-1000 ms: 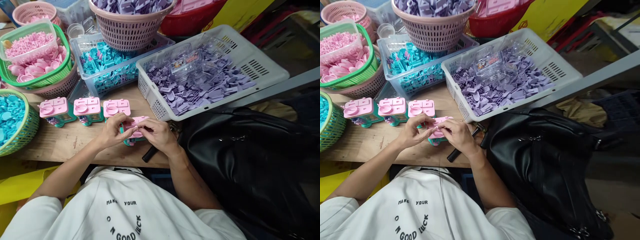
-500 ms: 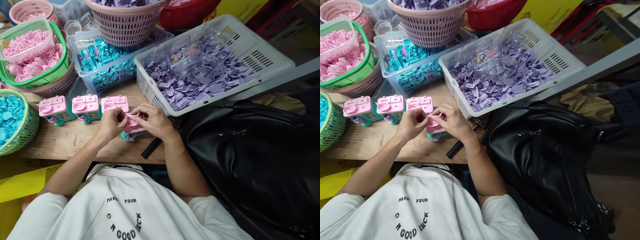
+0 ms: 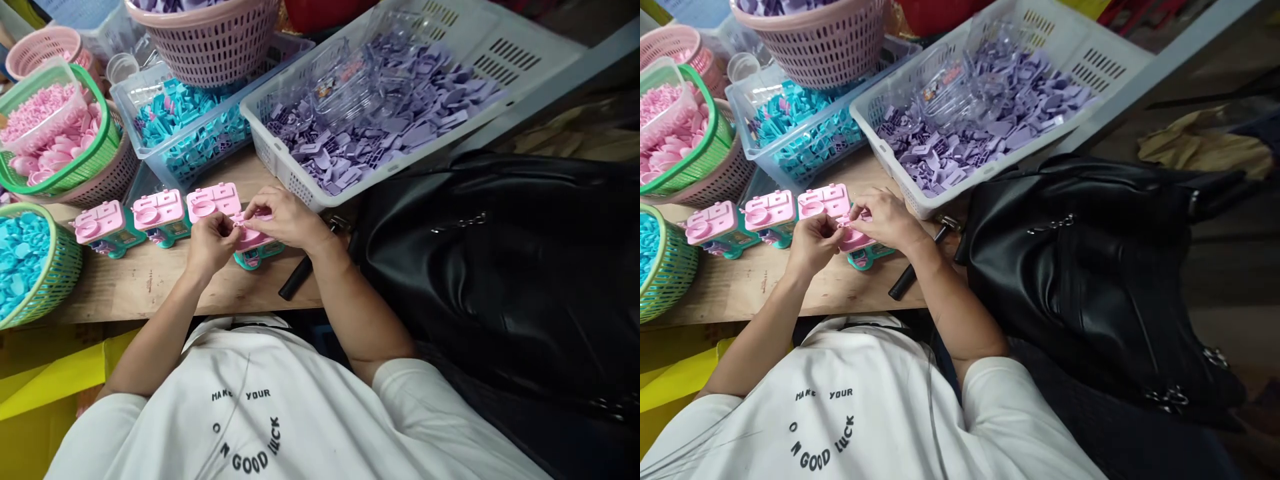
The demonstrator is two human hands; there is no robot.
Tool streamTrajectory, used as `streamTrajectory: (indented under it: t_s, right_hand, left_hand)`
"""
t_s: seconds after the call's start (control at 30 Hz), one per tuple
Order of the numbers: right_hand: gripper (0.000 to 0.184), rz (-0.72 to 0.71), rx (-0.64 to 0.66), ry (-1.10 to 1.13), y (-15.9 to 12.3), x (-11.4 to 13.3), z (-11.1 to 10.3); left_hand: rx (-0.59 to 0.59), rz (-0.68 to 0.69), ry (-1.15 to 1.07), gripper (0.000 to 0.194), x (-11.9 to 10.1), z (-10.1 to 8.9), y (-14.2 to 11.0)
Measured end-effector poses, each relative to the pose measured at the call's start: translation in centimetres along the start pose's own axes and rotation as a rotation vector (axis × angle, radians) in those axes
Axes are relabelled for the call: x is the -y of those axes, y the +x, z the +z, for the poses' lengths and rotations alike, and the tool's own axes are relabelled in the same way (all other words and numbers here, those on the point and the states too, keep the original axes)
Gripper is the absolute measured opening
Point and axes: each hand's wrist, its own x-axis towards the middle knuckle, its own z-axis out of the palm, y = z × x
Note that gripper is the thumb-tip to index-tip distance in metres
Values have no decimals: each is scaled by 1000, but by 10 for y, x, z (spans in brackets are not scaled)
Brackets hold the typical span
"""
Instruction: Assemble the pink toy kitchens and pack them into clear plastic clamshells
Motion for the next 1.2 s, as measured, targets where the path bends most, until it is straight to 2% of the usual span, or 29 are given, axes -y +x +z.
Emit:
streamTrajectory:
  t_s: [0.17, 0.3, 0.5, 0.63, 0.73, 0.97, 1.07, 1.2]
  right_hand:
    - [5, 37, 37, -18, 6, 3, -2]
    - [7, 77, 61, -26, 6, 5, -3]
    - [10, 40, 21, 1, -1, 6, -4]
    - [7, 22, -23, 1, -6, 4, 0]
    - [6, 39, -47, 12, -8, 4, 4]
    - [6, 105, 9, -26, -7, 12, 3]
    - [5, 110, 7, -41, -7, 11, 5]
    - [5, 57, -73, -17, -12, 1, 15]
  left_hand:
    - [30, -42, -122, 20, -2, -2, 3]
    - [3, -20, -160, 25, -1, 0, 3]
    - [-178, 203, 33, 23, 10, 2, -4]
    - [-173, 245, 145, 19, 9, 1, -9]
    - [-160, 222, 181, 18, 4, 1, -10]
    - [-51, 7, 103, 24, -4, -2, -4]
    - [-22, -1, 146, 26, -6, -3, 0]
    - [-16, 22, 178, 27, -4, 1, 0]
